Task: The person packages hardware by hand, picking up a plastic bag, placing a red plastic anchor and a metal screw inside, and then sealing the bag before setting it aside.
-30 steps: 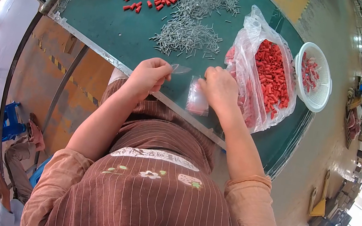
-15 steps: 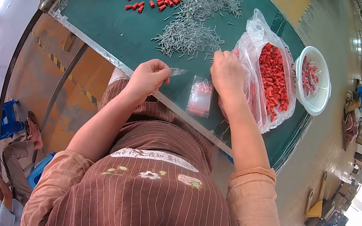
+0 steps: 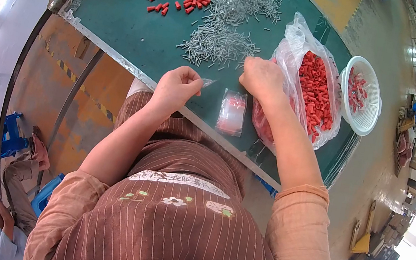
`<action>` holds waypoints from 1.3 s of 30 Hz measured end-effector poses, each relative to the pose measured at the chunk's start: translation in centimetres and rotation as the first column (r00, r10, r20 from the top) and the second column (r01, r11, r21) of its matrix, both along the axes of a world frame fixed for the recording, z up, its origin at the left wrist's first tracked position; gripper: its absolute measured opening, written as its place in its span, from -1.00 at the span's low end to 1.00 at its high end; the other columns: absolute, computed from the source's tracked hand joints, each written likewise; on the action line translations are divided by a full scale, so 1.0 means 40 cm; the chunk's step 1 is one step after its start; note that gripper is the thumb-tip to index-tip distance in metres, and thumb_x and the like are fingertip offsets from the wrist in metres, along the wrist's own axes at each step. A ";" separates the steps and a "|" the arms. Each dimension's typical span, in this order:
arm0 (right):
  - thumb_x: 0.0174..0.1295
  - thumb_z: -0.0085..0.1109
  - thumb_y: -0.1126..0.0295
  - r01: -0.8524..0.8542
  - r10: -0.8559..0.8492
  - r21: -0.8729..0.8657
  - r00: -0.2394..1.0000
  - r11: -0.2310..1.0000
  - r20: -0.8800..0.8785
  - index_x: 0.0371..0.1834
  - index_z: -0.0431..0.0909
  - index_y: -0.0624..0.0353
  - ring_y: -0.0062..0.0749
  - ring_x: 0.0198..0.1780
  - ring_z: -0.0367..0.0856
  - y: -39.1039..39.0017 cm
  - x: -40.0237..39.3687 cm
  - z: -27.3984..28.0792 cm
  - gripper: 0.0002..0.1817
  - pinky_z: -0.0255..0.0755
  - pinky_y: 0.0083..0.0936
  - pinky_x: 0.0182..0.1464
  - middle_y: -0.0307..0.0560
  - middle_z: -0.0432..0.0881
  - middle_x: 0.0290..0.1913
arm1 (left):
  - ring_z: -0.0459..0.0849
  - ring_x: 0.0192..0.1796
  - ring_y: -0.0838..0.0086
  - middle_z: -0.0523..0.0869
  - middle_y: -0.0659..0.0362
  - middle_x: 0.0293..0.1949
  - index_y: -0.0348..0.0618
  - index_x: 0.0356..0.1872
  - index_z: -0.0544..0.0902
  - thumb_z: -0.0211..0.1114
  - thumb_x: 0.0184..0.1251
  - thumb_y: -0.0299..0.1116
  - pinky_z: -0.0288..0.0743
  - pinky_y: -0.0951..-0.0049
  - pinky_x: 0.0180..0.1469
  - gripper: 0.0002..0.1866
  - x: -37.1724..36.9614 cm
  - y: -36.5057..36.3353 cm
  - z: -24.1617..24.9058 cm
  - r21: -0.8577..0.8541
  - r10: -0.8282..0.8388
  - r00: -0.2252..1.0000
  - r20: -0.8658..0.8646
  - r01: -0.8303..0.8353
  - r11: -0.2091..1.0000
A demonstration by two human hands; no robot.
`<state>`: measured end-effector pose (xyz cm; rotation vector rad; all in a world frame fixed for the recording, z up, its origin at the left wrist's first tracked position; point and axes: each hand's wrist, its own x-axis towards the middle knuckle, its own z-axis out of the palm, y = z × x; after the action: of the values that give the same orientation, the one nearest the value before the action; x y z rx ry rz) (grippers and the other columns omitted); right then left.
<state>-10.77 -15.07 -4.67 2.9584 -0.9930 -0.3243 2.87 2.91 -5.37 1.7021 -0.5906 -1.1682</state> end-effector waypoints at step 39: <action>0.26 0.19 0.55 0.012 -0.650 0.712 0.419 0.702 0.634 -0.12 0.65 0.27 -0.59 -0.27 0.65 0.036 -0.198 0.133 -0.84 0.50 -0.62 -0.21 -0.19 0.70 -0.28 | 0.24 -0.64 0.74 0.49 0.33 -0.60 -0.20 -0.42 0.58 0.23 0.30 -0.38 0.07 0.61 -0.65 -0.86 0.054 -0.029 0.053 -0.020 0.025 0.836 -0.549 -0.044 0.999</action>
<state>-18.70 -13.63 0.64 3.3963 -1.9601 1.3424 5.04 1.75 -3.26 1.2507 -0.2139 -1.5292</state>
